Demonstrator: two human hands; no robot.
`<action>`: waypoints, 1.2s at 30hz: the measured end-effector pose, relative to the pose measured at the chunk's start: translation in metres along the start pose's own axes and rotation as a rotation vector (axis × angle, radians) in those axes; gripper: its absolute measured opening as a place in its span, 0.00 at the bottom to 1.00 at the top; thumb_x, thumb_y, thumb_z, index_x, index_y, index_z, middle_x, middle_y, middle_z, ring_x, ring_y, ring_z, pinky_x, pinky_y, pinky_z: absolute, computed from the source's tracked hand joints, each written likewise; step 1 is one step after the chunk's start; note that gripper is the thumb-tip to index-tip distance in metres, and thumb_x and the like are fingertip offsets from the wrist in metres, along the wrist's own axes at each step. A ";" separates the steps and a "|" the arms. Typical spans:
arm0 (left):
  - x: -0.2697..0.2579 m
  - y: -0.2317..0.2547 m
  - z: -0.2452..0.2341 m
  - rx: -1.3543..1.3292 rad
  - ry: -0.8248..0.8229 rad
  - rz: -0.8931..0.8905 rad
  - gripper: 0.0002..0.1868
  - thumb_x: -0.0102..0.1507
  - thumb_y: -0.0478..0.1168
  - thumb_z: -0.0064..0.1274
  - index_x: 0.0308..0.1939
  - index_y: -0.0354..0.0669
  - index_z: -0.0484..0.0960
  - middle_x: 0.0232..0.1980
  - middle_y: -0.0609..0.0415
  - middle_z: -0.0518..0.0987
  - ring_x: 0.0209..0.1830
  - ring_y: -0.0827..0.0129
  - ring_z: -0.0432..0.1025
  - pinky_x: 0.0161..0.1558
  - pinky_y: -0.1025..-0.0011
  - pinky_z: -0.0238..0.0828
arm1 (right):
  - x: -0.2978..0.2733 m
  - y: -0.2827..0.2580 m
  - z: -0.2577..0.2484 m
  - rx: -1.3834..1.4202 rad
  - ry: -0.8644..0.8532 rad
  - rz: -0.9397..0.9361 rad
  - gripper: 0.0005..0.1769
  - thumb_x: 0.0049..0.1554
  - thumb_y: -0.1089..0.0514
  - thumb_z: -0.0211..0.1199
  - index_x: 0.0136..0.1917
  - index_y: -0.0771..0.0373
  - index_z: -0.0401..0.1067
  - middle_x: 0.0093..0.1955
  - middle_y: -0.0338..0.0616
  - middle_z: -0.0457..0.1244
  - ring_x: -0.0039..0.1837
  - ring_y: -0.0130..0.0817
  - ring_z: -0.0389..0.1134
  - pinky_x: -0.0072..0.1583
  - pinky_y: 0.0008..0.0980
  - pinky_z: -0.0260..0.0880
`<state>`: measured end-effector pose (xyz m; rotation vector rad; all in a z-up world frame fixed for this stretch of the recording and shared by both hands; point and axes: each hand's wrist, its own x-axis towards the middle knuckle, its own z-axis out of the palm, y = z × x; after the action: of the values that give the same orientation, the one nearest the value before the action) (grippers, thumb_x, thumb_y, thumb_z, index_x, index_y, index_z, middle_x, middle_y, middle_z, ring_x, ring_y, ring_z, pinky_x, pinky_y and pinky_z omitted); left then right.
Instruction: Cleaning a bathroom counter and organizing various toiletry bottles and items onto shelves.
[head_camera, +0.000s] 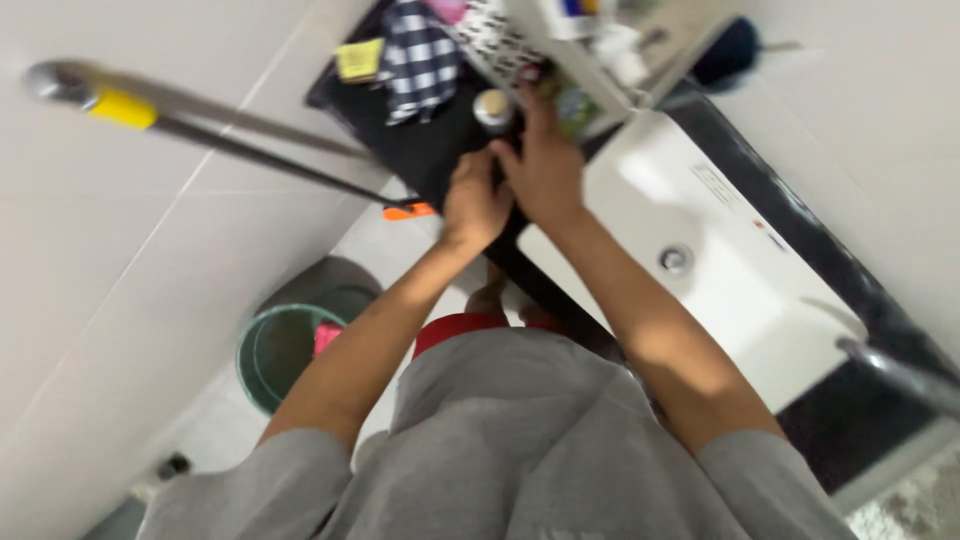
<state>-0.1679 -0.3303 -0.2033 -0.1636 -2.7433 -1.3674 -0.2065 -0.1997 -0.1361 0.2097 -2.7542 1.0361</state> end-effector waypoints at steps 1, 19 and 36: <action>-0.004 -0.001 0.005 0.004 0.016 -0.020 0.23 0.60 0.36 0.58 0.60 0.38 0.76 0.54 0.38 0.76 0.55 0.41 0.71 0.56 0.52 0.69 | -0.006 0.002 -0.002 0.067 -0.005 -0.003 0.40 0.56 0.55 0.73 0.75 0.60 0.57 0.64 0.55 0.65 0.50 0.49 0.72 0.52 0.45 0.72; -0.138 0.327 0.217 -0.408 -0.986 0.386 0.21 0.65 0.39 0.55 0.62 0.41 0.75 0.58 0.47 0.79 0.50 0.55 0.77 0.50 0.64 0.74 | -0.344 0.138 -0.285 0.232 1.105 0.643 0.11 0.69 0.64 0.58 0.64 0.66 0.67 0.58 0.45 0.66 0.57 0.28 0.68 0.59 0.28 0.72; -0.234 0.516 0.447 -0.533 -1.060 0.623 0.37 0.69 0.36 0.45 0.81 0.47 0.50 0.66 0.37 0.73 0.60 0.47 0.74 0.63 0.58 0.71 | -0.469 0.437 -0.456 -0.872 0.916 0.909 0.31 0.66 0.52 0.64 0.78 0.61 0.62 0.69 0.54 0.65 0.63 0.50 0.70 0.60 0.45 0.70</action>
<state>0.1219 0.3201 -0.0897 -2.0635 -2.3192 -2.0872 0.2207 0.4587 -0.1841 -1.3364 -2.0558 -0.1259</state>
